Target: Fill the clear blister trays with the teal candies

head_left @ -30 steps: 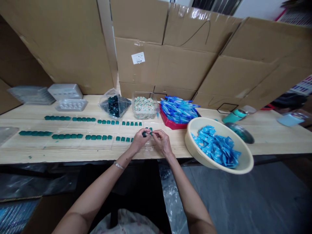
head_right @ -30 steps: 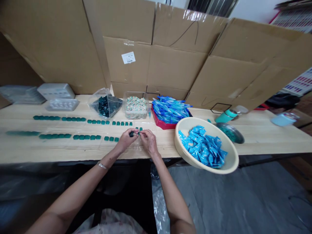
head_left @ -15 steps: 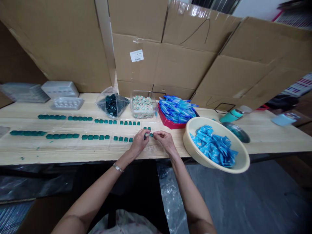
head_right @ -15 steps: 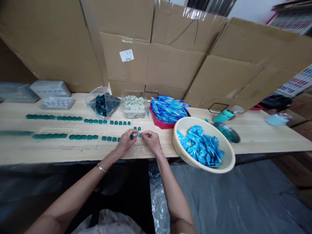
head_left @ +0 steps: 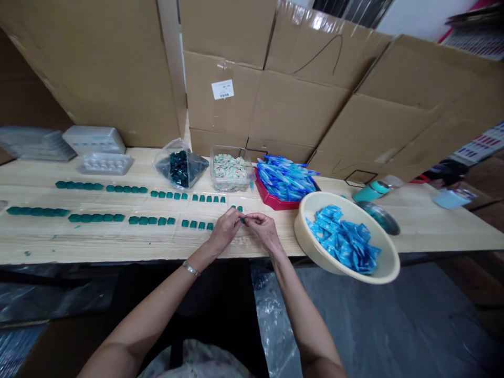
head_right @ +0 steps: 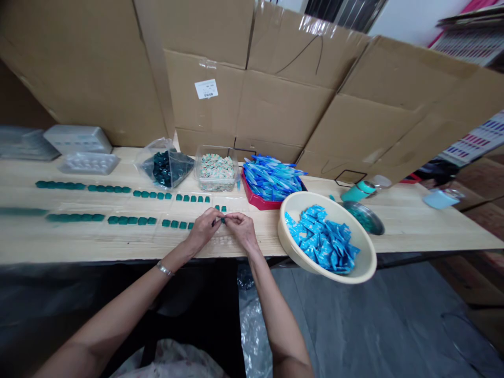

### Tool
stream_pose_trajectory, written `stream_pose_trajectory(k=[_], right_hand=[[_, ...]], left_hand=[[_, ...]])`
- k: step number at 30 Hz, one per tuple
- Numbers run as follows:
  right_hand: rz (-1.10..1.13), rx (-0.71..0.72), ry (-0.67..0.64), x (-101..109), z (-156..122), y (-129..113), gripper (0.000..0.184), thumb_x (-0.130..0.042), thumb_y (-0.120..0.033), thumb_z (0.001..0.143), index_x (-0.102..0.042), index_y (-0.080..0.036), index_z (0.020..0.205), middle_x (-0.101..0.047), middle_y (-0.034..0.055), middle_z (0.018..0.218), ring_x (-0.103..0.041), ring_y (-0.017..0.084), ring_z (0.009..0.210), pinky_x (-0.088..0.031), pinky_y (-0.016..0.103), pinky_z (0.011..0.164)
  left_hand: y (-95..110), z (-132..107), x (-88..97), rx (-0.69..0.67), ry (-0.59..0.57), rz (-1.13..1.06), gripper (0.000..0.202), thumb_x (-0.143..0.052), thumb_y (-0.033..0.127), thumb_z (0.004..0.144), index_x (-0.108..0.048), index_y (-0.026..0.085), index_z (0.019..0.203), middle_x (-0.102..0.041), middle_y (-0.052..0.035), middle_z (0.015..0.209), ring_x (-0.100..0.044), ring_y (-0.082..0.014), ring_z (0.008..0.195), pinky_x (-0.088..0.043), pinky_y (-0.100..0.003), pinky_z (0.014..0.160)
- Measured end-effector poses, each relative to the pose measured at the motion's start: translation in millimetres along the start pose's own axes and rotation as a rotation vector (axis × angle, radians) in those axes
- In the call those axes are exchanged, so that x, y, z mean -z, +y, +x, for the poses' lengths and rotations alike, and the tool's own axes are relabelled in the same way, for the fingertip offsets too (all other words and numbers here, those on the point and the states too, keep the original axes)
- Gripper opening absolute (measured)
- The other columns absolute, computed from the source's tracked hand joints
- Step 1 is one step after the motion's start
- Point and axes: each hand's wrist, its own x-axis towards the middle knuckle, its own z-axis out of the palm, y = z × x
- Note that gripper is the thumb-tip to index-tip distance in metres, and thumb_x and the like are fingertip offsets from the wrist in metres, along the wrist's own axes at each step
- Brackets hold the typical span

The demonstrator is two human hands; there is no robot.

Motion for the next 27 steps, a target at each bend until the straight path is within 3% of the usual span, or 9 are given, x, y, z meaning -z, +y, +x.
stream_pose_trajectory(k=[5, 8, 12, 14, 18, 21, 24, 27], right_hand=[[-0.341, 0.389, 0.065, 14.4, 22.7, 2.8, 0.015, -0.058, -0.022, 0.074, -0.070, -0.018, 0.081, -0.069, 0.0077, 0.090, -0.065, 0.020, 0.083, -0.052, 0.034, 0.079], [-0.502, 0.493, 0.010, 19.2, 37.5, 9.5, 0.018, -0.053, -0.015, 0.075, -0.070, -0.019, 0.081, -0.070, 0.0076, 0.090, -0.065, 0.020, 0.086, -0.051, 0.036, 0.082], [-0.557, 0.526, -0.101, 18.4, 48.6, 18.5, 0.021, -0.051, -0.012, 0.077, -0.071, -0.020, 0.081, -0.071, 0.0070, 0.094, -0.067, 0.020, 0.088, -0.052, 0.035, 0.083], [-0.567, 0.540, -0.128, 18.3, 51.7, 21.6, 0.022, -0.051, -0.011, 0.078, -0.071, -0.020, 0.081, -0.071, 0.0067, 0.095, -0.067, 0.020, 0.089, -0.052, 0.035, 0.083], [-0.586, 0.540, -0.113, 20.8, 57.8, 26.4, 0.023, -0.050, -0.011, 0.078, -0.071, -0.019, 0.084, -0.071, 0.0069, 0.097, -0.067, 0.019, 0.090, -0.052, 0.034, 0.083], [-0.611, 0.507, -0.086, 22.3, 62.5, 28.5, 0.023, -0.051, -0.011, 0.078, -0.071, -0.020, 0.084, -0.071, 0.0056, 0.095, -0.067, 0.019, 0.088, -0.052, 0.033, 0.082], [-0.614, 0.502, -0.080, 22.2, 66.6, 29.9, 0.024, -0.050, -0.011, 0.078, -0.071, -0.020, 0.086, -0.071, 0.0057, 0.095, -0.067, 0.019, 0.088, -0.052, 0.032, 0.081], [-0.610, 0.504, -0.080, 22.0, 70.4, 33.1, 0.024, -0.050, -0.012, 0.079, -0.072, -0.019, 0.087, -0.072, 0.0064, 0.093, -0.067, 0.020, 0.088, -0.052, 0.033, 0.081]], left_hand=[[-2.0, -1.7, 4.2, 0.128, 0.050, -0.056, 0.017, -0.057, 0.012, 0.076, -0.065, 0.024, 0.084, -0.058, -0.0044, 0.085, -0.053, -0.0189, 0.085, -0.038, -0.029, 0.086], [-2.8, -2.1, 7.4, 0.168, 0.036, -0.084, 0.015, -0.060, 0.012, 0.073, -0.066, 0.024, 0.078, -0.059, -0.0034, 0.082, -0.053, -0.0177, 0.078, -0.039, -0.029, 0.084], [-2.5, -0.6, 10.6, 0.191, 0.045, -0.076, 0.012, -0.063, 0.013, 0.071, -0.068, 0.023, 0.074, -0.062, -0.0034, 0.078, -0.054, -0.0175, 0.076, -0.041, -0.029, 0.081], [-1.7, 0.2, 12.0, 0.264, 0.069, -0.144, 0.007, -0.066, 0.016, 0.069, -0.069, 0.022, 0.072, -0.064, -0.0033, 0.076, -0.054, -0.0161, 0.072, -0.042, -0.028, 0.075], [1.2, 0.5, 16.8, 0.525, 0.085, -0.571, 0.022, -0.069, 0.032, 0.069, -0.068, 0.016, 0.085, -0.062, -0.0029, 0.072, -0.048, -0.0085, 0.053, -0.037, -0.021, 0.050], [2.3, 0.2, 20.2, 0.610, 0.101, -0.825, 0.031, -0.072, 0.035, 0.066, -0.067, 0.014, 0.088, -0.063, -0.0045, 0.080, -0.048, -0.0054, 0.055, -0.032, -0.018, 0.047], [0.4, -0.3, 19.0, 0.615, 0.086, -0.804, 0.033, -0.073, 0.034, 0.065, -0.067, 0.012, 0.089, -0.064, -0.0054, 0.081, -0.048, -0.0046, 0.053, -0.032, -0.018, 0.046], [-1.9, -1.2, 12.5, 0.607, -0.003, -0.626, 0.035, -0.071, 0.036, 0.067, -0.067, 0.011, 0.092, -0.063, -0.0036, 0.069, -0.045, -0.0054, 0.046, -0.031, -0.019, 0.044]])
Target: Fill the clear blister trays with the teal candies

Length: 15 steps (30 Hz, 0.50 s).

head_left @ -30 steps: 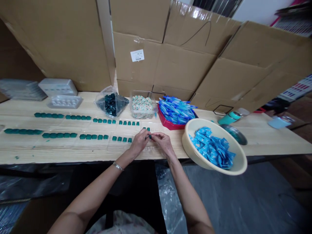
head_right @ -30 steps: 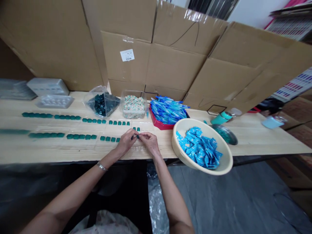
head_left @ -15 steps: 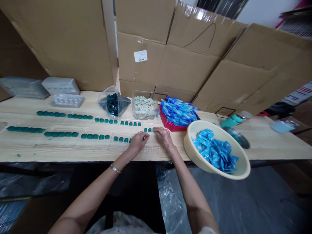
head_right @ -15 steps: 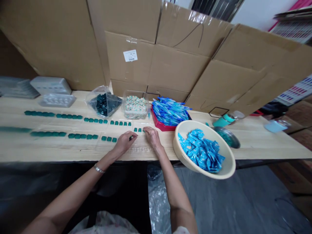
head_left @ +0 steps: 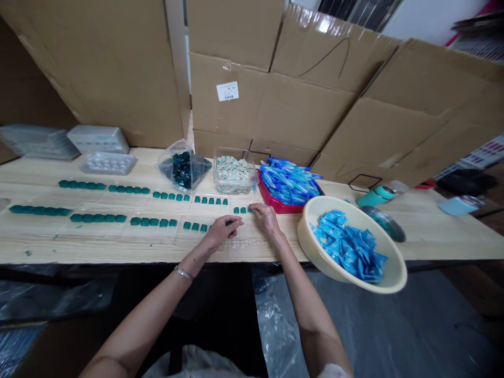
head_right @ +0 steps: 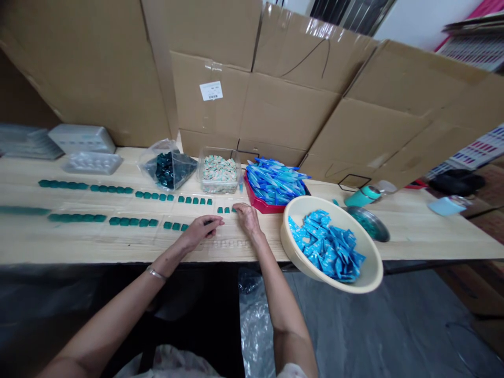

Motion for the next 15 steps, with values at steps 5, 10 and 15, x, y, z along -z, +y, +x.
stream_pose_trajectory(k=[5, 10, 15], right_hand=[[-0.029, 0.006, -0.081, -1.8, 0.9, 7.7, 0.026, -0.051, -0.011, 0.077, -0.073, -0.020, 0.087, -0.072, 0.0055, 0.095, -0.067, 0.020, 0.090, -0.051, 0.032, 0.083], [-0.075, 0.008, -0.099, 2.9, 0.5, 2.5, 0.025, -0.052, -0.010, 0.076, -0.072, -0.019, 0.086, -0.071, 0.0063, 0.093, -0.064, 0.021, 0.092, -0.049, 0.035, 0.085], [0.113, 0.032, 0.026, 7.4, -7.4, -39.7, 0.018, -0.058, -0.020, 0.078, -0.068, -0.019, 0.094, -0.064, 0.0102, 0.109, -0.059, 0.021, 0.100, -0.048, 0.036, 0.085]], left_hand=[[-1.0, -1.2, -7.8, 0.050, -0.003, 0.121, 0.031, -0.072, 0.031, 0.068, -0.067, 0.011, 0.091, -0.061, -0.0001, 0.061, -0.047, -0.0060, 0.043, -0.031, -0.018, 0.040], [13.4, -1.5, -6.5, 0.139, -0.018, -0.442, 0.016, -0.062, 0.022, 0.079, -0.065, 0.009, 0.088, -0.066, -0.0079, 0.087, -0.061, -0.0094, 0.067, -0.049, -0.020, 0.061], [21.6, 3.8, -2.6, 0.266, 0.076, -0.835, 0.020, -0.047, 0.022, 0.089, -0.062, 0.008, 0.087, -0.065, -0.0122, 0.091, -0.063, -0.0174, 0.085, -0.052, -0.035, 0.083]])
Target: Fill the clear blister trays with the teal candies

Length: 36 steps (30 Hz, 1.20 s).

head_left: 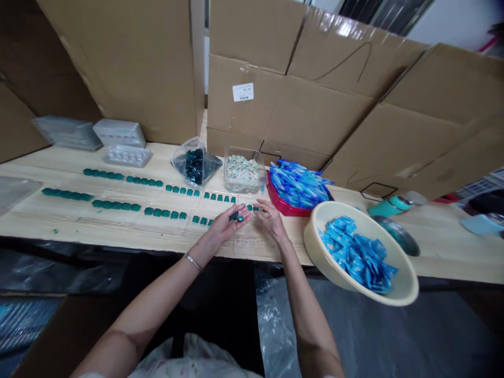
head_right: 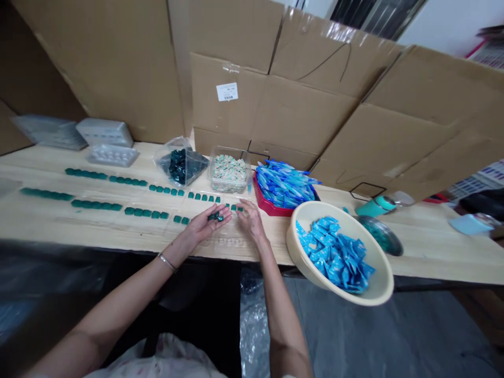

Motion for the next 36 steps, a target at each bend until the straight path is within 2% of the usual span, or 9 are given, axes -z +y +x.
stream_pose_trajectory(k=[3, 6, 9, 12, 16, 19, 24, 30, 36], right_hand=[[0.062, -0.003, -0.030, -4.1, -8.8, -36.3, 0.017, -0.062, -0.026, 0.078, -0.068, -0.020, 0.094, -0.065, 0.0075, 0.094, -0.060, 0.019, 0.087, -0.049, 0.032, 0.075], [-0.038, 0.030, -0.063, -8.9, -17.0, -57.9, 0.017, -0.062, -0.023, 0.078, -0.067, -0.020, 0.094, -0.064, 0.0054, 0.085, -0.057, 0.018, 0.079, -0.046, 0.036, 0.081], [0.001, -0.035, -0.006, -11.6, -23.1, -57.2, 0.019, -0.061, -0.021, 0.077, -0.066, -0.019, 0.095, -0.063, 0.0049, 0.082, -0.057, 0.017, 0.074, -0.048, 0.035, 0.077], [0.236, -0.192, 0.072, -11.3, -28.4, -47.4, 0.025, -0.061, -0.025, 0.076, -0.062, -0.019, 0.101, -0.065, 0.0045, 0.085, -0.061, 0.016, 0.075, -0.052, 0.031, 0.073], [0.475, -0.292, 0.081, -6.9, -33.3, -44.0, 0.026, -0.063, -0.029, 0.075, -0.061, -0.019, 0.099, -0.067, 0.0049, 0.089, -0.065, 0.018, 0.084, -0.053, 0.032, 0.079], [0.514, -0.331, 0.103, 2.0, -32.9, -43.4, 0.028, -0.064, -0.031, 0.074, -0.062, -0.019, 0.100, -0.067, 0.0058, 0.092, -0.066, 0.019, 0.085, -0.053, 0.034, 0.081], [0.291, -0.254, 0.190, 23.0, -25.3, -18.0, 0.024, -0.052, -0.028, 0.082, -0.064, -0.019, 0.101, -0.059, 0.0093, 0.104, -0.063, 0.017, 0.084, -0.054, 0.035, 0.078], [-0.114, -0.069, 0.071, 29.3, -13.2, 18.6, 0.030, -0.047, -0.015, 0.081, -0.061, -0.017, 0.107, -0.060, 0.0104, 0.098, -0.059, 0.019, 0.088, -0.049, 0.035, 0.080], [-0.231, 0.031, -0.053, 24.7, 1.4, 31.1, 0.024, -0.045, -0.012, 0.081, -0.066, -0.016, 0.093, -0.063, 0.0081, 0.090, -0.059, 0.018, 0.084, -0.047, 0.030, 0.076]], left_hand=[[0.5, 0.9, -0.7, 0.003, 0.012, -0.004, 0.021, -0.048, 0.022, 0.089, -0.063, 0.008, 0.091, -0.065, -0.0120, 0.093, -0.063, -0.0159, 0.082, -0.052, -0.032, 0.080], [-1.1, -1.0, -3.9, 0.009, -0.003, 0.017, 0.022, -0.051, 0.024, 0.088, -0.064, 0.008, 0.095, -0.065, -0.0117, 0.097, -0.062, -0.0136, 0.079, -0.051, -0.026, 0.077], [-3.6, -4.4, -6.6, -0.007, -0.015, 0.024, 0.019, -0.054, 0.023, 0.086, -0.065, 0.009, 0.093, -0.066, -0.0117, 0.101, -0.063, -0.0147, 0.085, -0.050, -0.028, 0.082], [-8.0, -7.3, -4.1, -0.088, -0.050, 0.093, 0.012, -0.060, 0.016, 0.081, -0.066, 0.010, 0.090, -0.067, -0.0099, 0.099, -0.063, -0.0165, 0.090, -0.047, -0.034, 0.091], [-15.4, -9.1, 3.4, -0.174, -0.144, 0.243, 0.015, -0.067, 0.014, 0.075, -0.067, 0.010, 0.089, -0.068, -0.0088, 0.094, -0.064, -0.0160, 0.086, -0.044, -0.036, 0.095], [-19.5, -9.3, 6.2, -0.179, -0.168, 0.331, 0.020, -0.070, 0.018, 0.073, -0.067, 0.010, 0.090, -0.068, -0.0095, 0.094, -0.065, -0.0166, 0.087, -0.044, -0.037, 0.096], [-24.3, -10.6, 10.0, -0.194, -0.044, 0.554, 0.024, -0.072, 0.023, 0.071, -0.065, 0.010, 0.089, -0.068, -0.0104, 0.091, -0.066, -0.0175, 0.080, -0.047, -0.040, 0.091], [-26.2, -12.1, 15.5, -0.107, -0.068, 0.555, 0.024, -0.072, 0.023, 0.072, -0.064, 0.011, 0.091, -0.068, -0.0097, 0.092, -0.066, -0.0158, 0.078, -0.048, -0.038, 0.089], [-22.4, -8.9, 18.8, -0.081, -0.103, 0.498, 0.023, -0.072, 0.021, 0.072, -0.064, 0.010, 0.091, -0.068, -0.0107, 0.091, -0.067, -0.0165, 0.079, -0.049, -0.036, 0.088]])
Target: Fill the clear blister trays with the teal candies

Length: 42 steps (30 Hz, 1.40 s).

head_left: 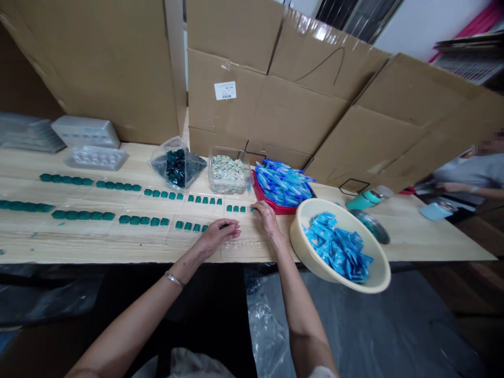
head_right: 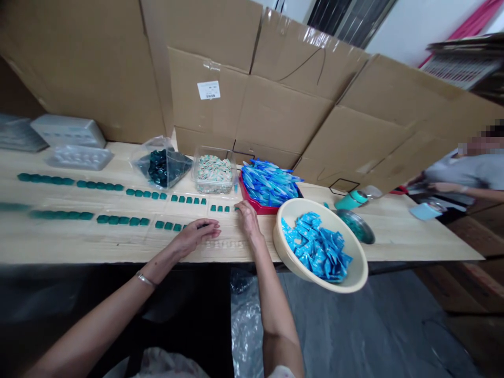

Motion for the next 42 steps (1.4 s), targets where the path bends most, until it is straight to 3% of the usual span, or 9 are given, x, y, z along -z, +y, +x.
stream_pose_trajectory(k=[6, 11, 16, 19, 22, 27, 31, 37, 42], right_hand=[[0.031, 0.034, -0.120, -4.9, 9.9, 10.4, 0.023, -0.050, -0.011, 0.079, -0.068, -0.016, 0.092, -0.066, 0.0079, 0.090, -0.059, 0.018, 0.086, -0.045, 0.029, 0.078], [-0.039, -0.011, -0.180, -12.0, 10.3, 11.0, 0.022, -0.050, -0.011, 0.079, -0.070, -0.016, 0.087, -0.067, 0.0066, 0.088, -0.057, 0.017, 0.085, -0.044, 0.026, 0.076], [-0.032, -0.008, -0.106, -14.6, 6.1, 8.0, 0.019, -0.052, -0.012, 0.079, -0.070, -0.018, 0.086, -0.067, 0.0064, 0.085, -0.056, 0.019, 0.085, -0.043, 0.032, 0.082], [0.011, 0.007, -0.021, -8.9, 1.5, -10.5, 0.019, -0.055, -0.018, 0.081, -0.068, -0.018, 0.095, -0.066, 0.0094, 0.095, -0.056, 0.021, 0.091, -0.043, 0.037, 0.085], [0.107, -0.031, 0.067, -3.4, -5.9, -46.9, 0.018, -0.057, -0.027, 0.082, -0.066, -0.018, 0.096, -0.065, 0.0091, 0.095, -0.058, 0.020, 0.088, -0.045, 0.036, 0.082], [0.168, -0.038, -0.037, -9.0, -16.5, -97.6, 0.023, -0.062, -0.021, 0.076, -0.066, -0.021, 0.099, -0.065, 0.0066, 0.091, -0.057, 0.020, 0.084, -0.045, 0.037, 0.083], [0.337, -0.148, 0.033, -12.8, -20.2, -99.0, 0.027, -0.057, -0.018, 0.076, -0.064, -0.019, 0.103, -0.066, 0.0058, 0.090, -0.059, 0.017, 0.080, -0.049, 0.032, 0.076], [0.359, -0.204, 0.087, -6.4, -26.1, -94.6, 0.019, -0.055, -0.024, 0.079, -0.066, -0.020, 0.094, -0.064, 0.0041, 0.082, -0.058, 0.015, 0.071, -0.050, 0.028, 0.069], [0.338, -0.191, 0.040, -3.8, -29.3, -95.3, 0.015, -0.056, -0.027, 0.080, -0.069, -0.019, 0.081, -0.065, 0.0046, 0.077, -0.058, 0.015, 0.067, -0.049, 0.027, 0.065]], left_hand=[[3.9, -1.2, 2.0, 0.024, -0.019, -0.110, 0.019, -0.071, 0.014, 0.071, -0.066, 0.009, 0.088, -0.069, -0.0123, 0.089, -0.067, -0.0181, 0.081, -0.050, -0.035, 0.089], [13.3, 0.7, 0.2, 0.089, 0.005, -0.373, 0.014, -0.064, 0.014, 0.078, -0.066, 0.005, 0.089, -0.068, -0.0140, 0.092, -0.065, -0.0201, 0.092, -0.049, -0.034, 0.094], [23.5, 1.5, -2.8, 0.131, 0.032, -0.584, 0.029, -0.053, 0.029, 0.086, -0.062, 0.002, 0.094, -0.065, -0.0191, 0.102, -0.061, -0.0267, 0.103, -0.049, -0.039, 0.092], [25.8, 0.0, -3.1, 0.128, 0.011, -0.625, 0.037, -0.049, 0.033, 0.087, -0.059, 0.001, 0.103, -0.061, -0.0218, 0.110, -0.059, -0.0296, 0.106, -0.049, -0.042, 0.091], [25.2, -0.5, -4.3, 0.124, 0.014, -0.617, 0.042, -0.048, 0.036, 0.087, -0.057, 0.002, 0.110, -0.061, -0.0223, 0.110, -0.060, -0.0297, 0.103, -0.049, -0.043, 0.089], [23.9, -0.7, -12.6, 0.101, -0.011, -0.539, 0.041, -0.045, 0.036, 0.089, -0.059, 0.006, 0.112, -0.066, -0.0167, 0.099, -0.064, -0.0224, 0.091, -0.052, -0.034, 0.081], [21.8, -2.9, -17.7, 0.093, -0.027, -0.493, 0.034, -0.049, 0.035, 0.087, -0.065, 0.008, 0.101, -0.068, -0.0131, 0.094, -0.064, -0.0185, 0.086, -0.051, -0.029, 0.080], [9.2, -5.2, -18.7, -0.043, -0.081, -0.297, 0.015, -0.065, 0.011, 0.075, -0.069, 0.012, 0.090, -0.068, -0.0084, 0.098, -0.062, -0.0157, 0.090, -0.047, -0.029, 0.087], [7.7, -6.8, -21.4, -0.050, -0.081, -0.250, 0.017, -0.065, 0.019, 0.077, -0.070, 0.013, 0.091, -0.067, -0.0096, 0.099, -0.060, -0.0174, 0.091, -0.048, -0.030, 0.081]])
